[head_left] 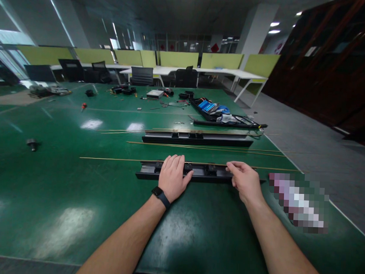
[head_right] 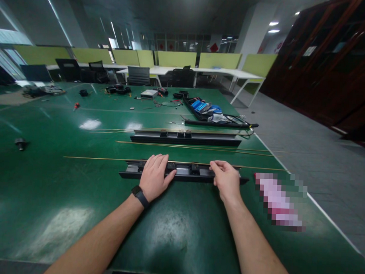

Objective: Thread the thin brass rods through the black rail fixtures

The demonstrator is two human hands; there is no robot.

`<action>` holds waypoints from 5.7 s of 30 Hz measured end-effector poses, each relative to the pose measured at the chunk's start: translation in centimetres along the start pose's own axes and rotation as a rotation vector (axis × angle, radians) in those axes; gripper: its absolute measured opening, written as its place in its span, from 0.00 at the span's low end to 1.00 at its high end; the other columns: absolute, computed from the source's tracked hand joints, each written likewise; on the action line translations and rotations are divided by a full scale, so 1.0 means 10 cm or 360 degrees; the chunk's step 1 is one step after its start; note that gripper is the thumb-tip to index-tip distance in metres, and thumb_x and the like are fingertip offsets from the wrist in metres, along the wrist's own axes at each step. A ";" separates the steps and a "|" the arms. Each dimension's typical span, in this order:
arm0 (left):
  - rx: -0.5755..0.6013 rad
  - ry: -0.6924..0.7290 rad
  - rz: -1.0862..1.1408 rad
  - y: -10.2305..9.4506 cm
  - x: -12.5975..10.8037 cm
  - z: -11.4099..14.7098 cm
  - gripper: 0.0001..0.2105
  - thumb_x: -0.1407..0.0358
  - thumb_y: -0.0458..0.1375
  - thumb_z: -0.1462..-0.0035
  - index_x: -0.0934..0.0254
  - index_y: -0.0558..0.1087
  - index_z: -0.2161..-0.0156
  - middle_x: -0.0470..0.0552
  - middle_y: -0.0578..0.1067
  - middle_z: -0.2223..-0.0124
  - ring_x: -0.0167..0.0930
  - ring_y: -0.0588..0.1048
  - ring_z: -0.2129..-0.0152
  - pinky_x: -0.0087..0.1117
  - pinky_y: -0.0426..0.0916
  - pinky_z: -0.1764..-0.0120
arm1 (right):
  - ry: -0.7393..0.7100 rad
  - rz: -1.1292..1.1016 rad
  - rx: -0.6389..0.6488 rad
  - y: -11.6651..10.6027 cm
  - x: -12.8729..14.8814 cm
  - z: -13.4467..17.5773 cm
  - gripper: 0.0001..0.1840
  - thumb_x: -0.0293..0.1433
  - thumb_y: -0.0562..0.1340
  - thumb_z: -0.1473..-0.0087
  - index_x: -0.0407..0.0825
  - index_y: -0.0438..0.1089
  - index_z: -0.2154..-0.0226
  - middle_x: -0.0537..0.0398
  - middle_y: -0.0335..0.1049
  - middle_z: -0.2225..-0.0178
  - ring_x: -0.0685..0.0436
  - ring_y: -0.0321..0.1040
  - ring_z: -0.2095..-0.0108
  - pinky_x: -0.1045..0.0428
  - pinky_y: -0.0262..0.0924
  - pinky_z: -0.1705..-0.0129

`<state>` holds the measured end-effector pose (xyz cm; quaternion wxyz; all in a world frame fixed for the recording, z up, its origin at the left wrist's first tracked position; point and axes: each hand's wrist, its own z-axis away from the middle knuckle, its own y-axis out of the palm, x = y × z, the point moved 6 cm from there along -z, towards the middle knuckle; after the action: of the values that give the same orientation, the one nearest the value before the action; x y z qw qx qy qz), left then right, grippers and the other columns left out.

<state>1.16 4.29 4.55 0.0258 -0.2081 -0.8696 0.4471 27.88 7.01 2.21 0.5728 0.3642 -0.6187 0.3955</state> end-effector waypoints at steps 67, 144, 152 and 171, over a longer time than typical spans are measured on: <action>-0.0004 -0.0004 0.0005 0.02 0.00 0.01 0.26 0.52 0.54 0.33 0.69 0.67 0.38 0.63 0.75 0.42 0.45 0.71 0.41 0.49 0.58 0.34 | 0.0010 0.0032 -0.0040 -0.01 -0.05 -0.01 0.26 0.48 0.74 0.58 0.44 0.77 0.66 0.47 0.79 0.69 0.56 0.55 0.89 0.55 0.44 0.89; 0.0004 -0.0010 0.0013 0.03 0.01 0.01 0.26 0.53 0.55 0.33 0.69 0.67 0.38 0.63 0.75 0.42 0.44 0.70 0.41 0.49 0.58 0.34 | 0.0002 0.0233 0.0005 0.00 -0.08 -0.04 0.26 0.49 0.73 0.55 0.45 0.79 0.63 0.48 0.80 0.68 0.56 0.55 0.89 0.55 0.46 0.88; -0.0005 -0.0009 0.0009 0.01 0.01 0.01 0.26 0.53 0.55 0.33 0.69 0.68 0.38 0.63 0.75 0.42 0.44 0.71 0.41 0.49 0.59 0.34 | 0.0022 0.0099 -0.0032 -0.01 -0.07 -0.03 0.27 0.49 0.74 0.58 0.44 0.78 0.64 0.47 0.79 0.68 0.56 0.55 0.88 0.55 0.45 0.88; 0.0002 0.0006 0.0006 0.02 0.00 0.01 0.26 0.53 0.55 0.33 0.70 0.67 0.38 0.63 0.75 0.42 0.45 0.71 0.41 0.49 0.59 0.34 | -0.0003 0.0153 -0.0018 -0.01 -0.10 -0.06 0.25 0.47 0.73 0.56 0.44 0.79 0.63 0.46 0.80 0.67 0.56 0.54 0.89 0.55 0.45 0.88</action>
<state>1.22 4.35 4.32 0.0268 -0.2105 -0.8689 0.4472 28.35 7.50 1.20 0.5546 0.3312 -0.6384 0.4186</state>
